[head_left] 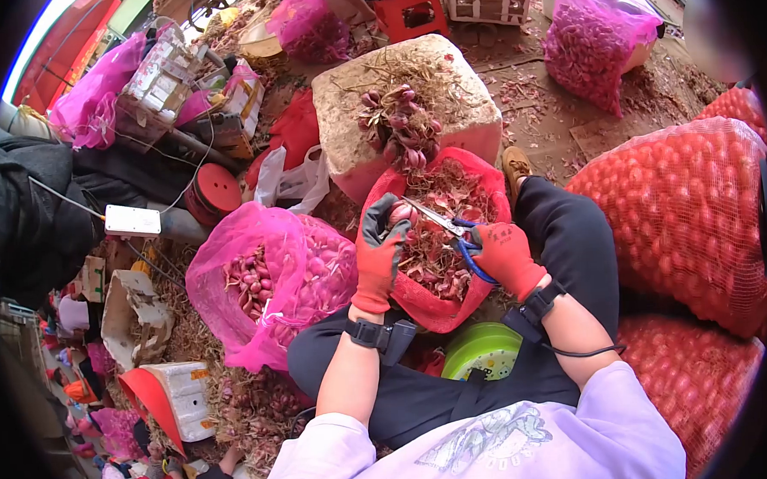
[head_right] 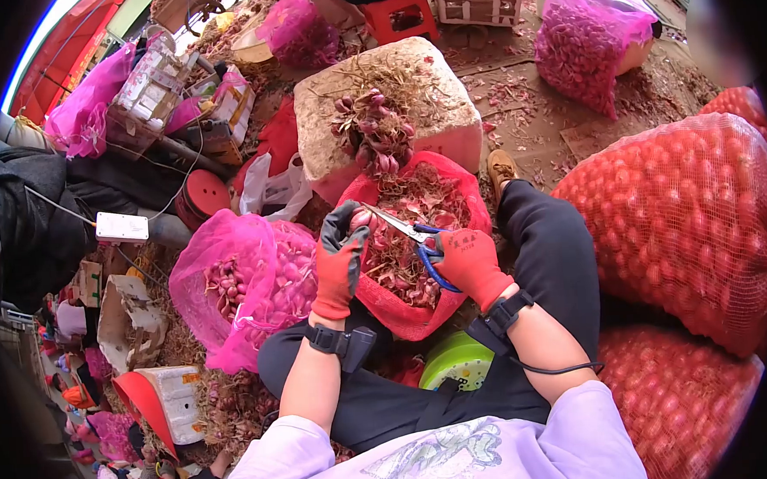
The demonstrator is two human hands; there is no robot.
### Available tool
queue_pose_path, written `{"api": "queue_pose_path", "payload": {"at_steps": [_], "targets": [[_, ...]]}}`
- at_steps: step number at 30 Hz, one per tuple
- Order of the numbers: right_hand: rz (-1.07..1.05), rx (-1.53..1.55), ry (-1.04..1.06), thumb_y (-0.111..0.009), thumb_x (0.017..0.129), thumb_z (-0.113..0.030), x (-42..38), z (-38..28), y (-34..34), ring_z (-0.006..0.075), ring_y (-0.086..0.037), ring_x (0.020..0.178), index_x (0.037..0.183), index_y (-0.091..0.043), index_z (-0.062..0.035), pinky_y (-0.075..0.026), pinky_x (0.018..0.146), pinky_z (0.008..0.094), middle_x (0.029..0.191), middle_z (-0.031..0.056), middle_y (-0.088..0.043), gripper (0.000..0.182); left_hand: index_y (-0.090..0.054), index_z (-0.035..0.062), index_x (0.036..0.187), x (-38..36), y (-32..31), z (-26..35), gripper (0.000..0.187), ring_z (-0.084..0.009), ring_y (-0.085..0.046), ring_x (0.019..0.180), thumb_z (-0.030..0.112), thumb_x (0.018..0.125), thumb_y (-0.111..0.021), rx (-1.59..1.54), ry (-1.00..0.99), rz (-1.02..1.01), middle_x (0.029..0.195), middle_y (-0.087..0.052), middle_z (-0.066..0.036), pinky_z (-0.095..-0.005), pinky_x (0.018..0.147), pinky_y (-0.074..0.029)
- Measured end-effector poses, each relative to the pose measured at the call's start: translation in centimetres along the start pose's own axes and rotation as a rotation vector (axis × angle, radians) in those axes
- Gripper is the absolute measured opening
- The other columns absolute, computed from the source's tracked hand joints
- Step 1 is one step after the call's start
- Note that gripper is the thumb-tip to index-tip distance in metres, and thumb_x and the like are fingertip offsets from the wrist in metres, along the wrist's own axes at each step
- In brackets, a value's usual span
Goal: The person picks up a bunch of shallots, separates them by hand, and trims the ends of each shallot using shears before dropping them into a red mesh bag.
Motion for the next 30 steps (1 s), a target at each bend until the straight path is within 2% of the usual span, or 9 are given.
{"api": "queue_pose_path", "payload": {"at_steps": [4,10,13,15,19,24,25,28,30], "targets": [[0.037,0.146,0.003,-0.06,0.079,-0.049,-0.1,0.6,-0.6,0.0315,-0.062,0.069,0.083,-0.062,-0.0089,-0.048,0.063,0.0418,0.071,0.0134,-0.062,0.04,-0.045,-0.0002,0.127,0.0,-0.6,1.2,0.05,-0.0144,-0.053,0.108,-0.009,0.08,-0.059,0.07,-0.081,0.003,0.121,-0.053,-0.008,-0.0259,0.095,-0.043],[0.09,0.002,0.082,-0.055,0.079,-0.061,-0.7,-0.5,0.5,0.0309,-0.062,0.072,0.086,-0.06,-0.006,-0.048,0.063,0.0408,0.077,0.0147,-0.062,0.056,-0.043,-0.0014,0.128,-0.3,-0.4,1.6,0.051,-0.0155,-0.052,0.111,-0.009,0.08,-0.059,0.262,-0.186,0.042,0.124,-0.051,-0.01,-0.0273,0.096,-0.042],[0.086,0.038,0.068,-0.055,0.079,-0.06,-0.6,-0.5,0.3,0.0305,-0.063,0.07,0.081,-0.062,-0.0064,-0.048,0.062,0.041,0.073,0.015,-0.062,0.054,-0.043,-0.0015,0.128,-0.3,-0.6,1.6,0.051,-0.0154,-0.053,0.11,-0.008,0.08,-0.059,0.235,-0.174,0.031,0.122,-0.052,-0.01,-0.0275,0.096,-0.043],[-0.011,-0.019,0.036,-0.056,0.08,-0.058,-0.3,-0.1,-0.3,0.0311,-0.062,0.069,0.078,-0.063,-0.0067,-0.048,0.062,0.0412,0.07,0.0155,-0.062,0.052,-0.043,-0.0015,0.127,-0.4,-0.6,1.2,0.05,-0.0151,-0.053,0.109,-0.008,0.08,-0.059,0.156,-0.124,0.019,0.12,-0.053,-0.01,-0.0278,0.095,-0.043],[-0.069,0.054,0.023,-0.057,0.079,-0.056,0.2,0.8,-1.3,0.0326,-0.062,0.068,0.075,-0.066,-0.0071,-0.047,0.063,0.0424,0.067,0.0167,-0.062,0.05,-0.043,-0.0014,0.127,-0.5,-0.6,1.7,0.05,-0.015,-0.055,0.107,-0.008,0.081,-0.058,0.242,-0.174,0.007,0.119,-0.053,-0.009,-0.028,0.095,-0.043],[-0.024,0.212,0.021,-0.058,0.08,-0.055,-0.2,0.5,-1.0,0.0343,-0.062,0.072,0.081,-0.068,-0.007,-0.047,0.064,0.0431,0.073,0.0174,-0.063,0.049,-0.043,0.0001,0.127,-0.4,-0.9,2.5,0.048,-0.0143,-0.053,0.107,-0.006,0.082,-0.06,0.309,-0.218,0.015,0.119,-0.052,-0.008,-0.027,0.093,-0.044],[-0.005,0.218,0.02,-0.058,0.08,-0.055,-0.3,0.3,-0.7,0.0346,-0.062,0.072,0.081,-0.068,-0.0069,-0.047,0.065,0.0433,0.074,0.0175,-0.063,0.049,-0.043,0.0004,0.127,-0.3,-0.8,2.3,0.048,-0.0144,-0.054,0.106,-0.006,0.082,-0.059,0.247,-0.187,0.015,0.119,-0.052,-0.008,-0.0271,0.093,-0.045],[-0.185,0.148,-0.023,-0.058,0.081,-0.053,-0.4,-0.3,-0.5,0.0347,-0.062,0.074,0.081,-0.068,-0.0078,-0.046,0.066,0.0435,0.075,0.0174,-0.063,0.046,-0.043,0.0012,0.127,-0.2,-0.3,1.1,0.045,-0.0157,-0.056,0.104,-0.002,0.084,-0.059,-0.021,-0.055,0.021,0.116,-0.054,-0.008,-0.0277,0.091,-0.047],[-0.113,0.292,0.001,-0.058,0.082,-0.053,-0.1,0.5,-1.6,0.0345,-0.062,0.074,0.082,-0.069,-0.0081,-0.046,0.066,0.0433,0.075,0.0177,-0.063,0.046,-0.044,0.0016,0.126,0.1,0.2,-0.1,0.042,-0.0177,-0.058,0.101,0.005,0.087,-0.06,-0.303,0.083,0.033,0.113,-0.057,-0.009,-0.0284,0.09,-0.05]]}}
Point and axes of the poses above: each hand's wrist, its own x-axis towards the middle knuckle, its own y-axis out of the back of the hand, z = x × y, the point moved 7 cm from there along x, towards the middle knuckle
